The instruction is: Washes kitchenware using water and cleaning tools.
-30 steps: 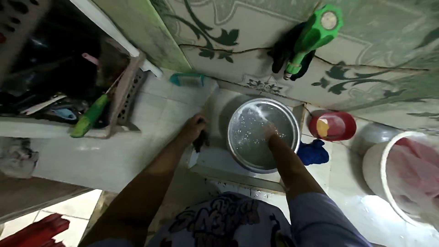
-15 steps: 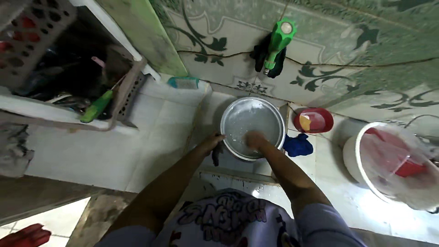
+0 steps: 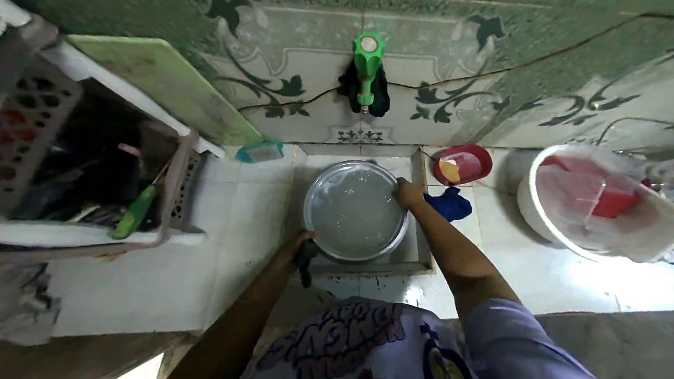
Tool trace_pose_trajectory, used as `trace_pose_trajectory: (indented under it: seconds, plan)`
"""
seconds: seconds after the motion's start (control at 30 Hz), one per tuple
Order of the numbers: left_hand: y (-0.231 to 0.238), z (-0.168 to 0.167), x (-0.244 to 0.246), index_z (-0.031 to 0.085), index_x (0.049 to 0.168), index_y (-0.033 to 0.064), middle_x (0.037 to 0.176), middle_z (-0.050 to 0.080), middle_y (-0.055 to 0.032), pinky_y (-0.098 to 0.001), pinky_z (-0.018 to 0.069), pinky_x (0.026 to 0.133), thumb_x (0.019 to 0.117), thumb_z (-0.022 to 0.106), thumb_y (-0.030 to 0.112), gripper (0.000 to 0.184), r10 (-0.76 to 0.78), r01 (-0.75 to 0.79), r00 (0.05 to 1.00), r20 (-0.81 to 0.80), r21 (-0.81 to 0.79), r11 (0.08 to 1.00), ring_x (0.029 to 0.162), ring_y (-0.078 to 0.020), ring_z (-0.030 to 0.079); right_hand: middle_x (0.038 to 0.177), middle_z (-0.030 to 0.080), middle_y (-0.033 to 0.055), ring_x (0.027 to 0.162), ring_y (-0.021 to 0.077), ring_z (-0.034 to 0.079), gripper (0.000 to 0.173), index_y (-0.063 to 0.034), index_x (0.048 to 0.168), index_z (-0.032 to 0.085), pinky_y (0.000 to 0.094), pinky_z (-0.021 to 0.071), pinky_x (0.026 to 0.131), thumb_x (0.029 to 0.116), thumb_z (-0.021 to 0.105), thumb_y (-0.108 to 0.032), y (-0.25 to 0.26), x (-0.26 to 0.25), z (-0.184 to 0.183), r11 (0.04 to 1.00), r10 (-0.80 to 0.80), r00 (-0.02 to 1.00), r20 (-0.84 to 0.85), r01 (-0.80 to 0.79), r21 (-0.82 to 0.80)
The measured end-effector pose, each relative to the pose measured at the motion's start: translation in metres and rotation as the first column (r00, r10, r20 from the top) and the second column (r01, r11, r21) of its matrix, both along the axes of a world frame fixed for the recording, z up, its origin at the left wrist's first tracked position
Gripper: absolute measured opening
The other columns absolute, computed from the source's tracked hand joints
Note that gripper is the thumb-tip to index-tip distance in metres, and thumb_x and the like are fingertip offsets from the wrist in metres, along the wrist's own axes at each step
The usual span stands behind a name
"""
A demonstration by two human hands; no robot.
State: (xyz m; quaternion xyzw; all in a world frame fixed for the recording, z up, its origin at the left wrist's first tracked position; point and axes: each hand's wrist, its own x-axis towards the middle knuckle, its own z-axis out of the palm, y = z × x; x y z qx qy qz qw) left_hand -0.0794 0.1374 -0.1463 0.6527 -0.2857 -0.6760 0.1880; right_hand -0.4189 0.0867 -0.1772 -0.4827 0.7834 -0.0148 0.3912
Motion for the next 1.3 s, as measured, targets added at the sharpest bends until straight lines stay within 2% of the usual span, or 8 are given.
trace_pose_trajectory:
  seconds: [0.13,0.27,0.4,0.57,0.7,0.8,1.0,1.3]
  plan:
    - [-0.007,0.034,0.023,0.055,0.119,0.0046,0.075,0.062,-0.0047,-0.0246,0.0525,0.047,0.1037,0.054,0.015,0.018,0.034,-0.031,0.998,0.061,-0.039,0.999,0.055,-0.0108,0.06,0.13,0.063,0.0284,0.12,0.0453,0.062,0.049,-0.0031,0.146,0.05,0.0646,0.0482,0.1,0.1016,0.06,-0.02,0.007,0.024,-0.015,1.0,-0.012,0.989,0.149,0.016,-0.025]
    - [-0.011,0.055,0.037,0.056,0.125,0.005,0.082,0.062,-0.0054,-0.0254,0.0534,0.05,0.1035,0.055,0.016,0.024,0.025,-0.018,0.984,0.174,-0.044,0.999,0.058,-0.011,0.061,0.135,0.061,0.028,0.126,0.0443,0.059,0.051,-0.0021,0.148,0.049,0.0634,0.0452,0.106,0.1011,0.061,-0.018,0.009,0.046,-0.033,0.999,0.006,0.965,0.263,0.006,-0.042]
    - [-0.011,0.067,0.045,0.055,0.126,0.0051,0.085,0.062,-0.0054,-0.0255,0.0542,0.052,0.1042,0.053,0.016,0.024,0.015,-0.003,0.978,0.206,-0.058,0.998,0.061,-0.011,0.062,0.133,0.062,0.0279,0.123,0.044,0.061,0.051,-0.0027,0.148,0.049,0.0639,0.0463,0.104,0.1007,0.061,-0.018,0.007,0.059,-0.05,0.998,0.023,0.947,0.319,-0.006,-0.055]
    - [-0.013,0.076,0.047,0.055,0.124,0.005,0.081,0.063,-0.0041,-0.0242,0.0547,0.049,0.104,0.053,0.014,0.021,0.04,-0.029,0.979,0.198,-0.061,0.998,0.057,-0.01,0.062,0.135,0.06,0.0297,0.125,0.0447,0.059,0.052,0.0008,0.15,0.043,0.0619,0.0463,0.104,0.1036,0.057,-0.018,0.01,0.072,-0.036,0.998,0.056,0.952,0.302,-0.062,0.011]
    - [-0.016,0.085,0.04,0.055,0.118,0.0045,0.076,0.062,-0.0037,-0.0236,0.0542,0.047,0.1032,0.053,0.011,0.017,0.066,-0.053,0.983,0.17,-0.079,0.995,0.054,-0.0096,0.062,0.13,0.062,0.0305,0.122,0.0441,0.06,0.04,0.0069,0.134,0.058,0.0613,0.0463,0.104,0.1044,0.056,-0.02,0.012,0.073,-0.052,0.996,0.059,0.953,0.297,-0.076,0.045]
    - [-0.021,0.092,0.038,0.056,0.118,0.0059,0.078,0.061,-0.0021,-0.0225,0.0523,0.049,0.1042,0.051,0.015,0.017,0.05,-0.031,0.98,0.195,-0.096,0.995,0.056,-0.0084,0.06,0.13,0.062,0.0286,0.122,0.041,0.061,0.039,0.0055,0.134,0.057,0.0577,0.0469,0.104,0.106,0.055,-0.022,0.016,0.075,-0.044,0.99,0.093,0.943,0.32,-0.123,0.074]
    - [-0.028,0.097,0.032,0.058,0.116,0.0061,0.078,0.062,-0.0019,-0.0216,0.0524,0.048,0.104,0.052,0.016,0.016,0.051,-0.027,0.97,0.237,-0.102,0.994,0.056,-0.0076,0.061,0.123,0.066,0.0276,0.116,0.0422,0.064,0.042,0.0024,0.133,0.059,0.0614,0.0495,0.1,0.1021,0.062,-0.027,0.009,0.079,-0.079,0.997,0.055,0.949,0.312,-0.07,0.037]
    - [-0.033,0.1,0.023,0.057,0.124,0.0062,0.079,0.064,-0.0046,-0.0221,0.0525,0.048,0.1046,0.052,0.016,0.023,0.072,-0.058,0.982,0.172,-0.09,0.994,0.057,-0.0097,0.062,0.125,0.066,0.0264,0.119,0.0416,0.063,0.045,0.0016,0.131,0.061,0.0625,0.0483,0.102,0.0999,0.065,-0.031,-0.003,0.076,-0.102,0.988,0.122,0.947,0.298,-0.144,0.054]
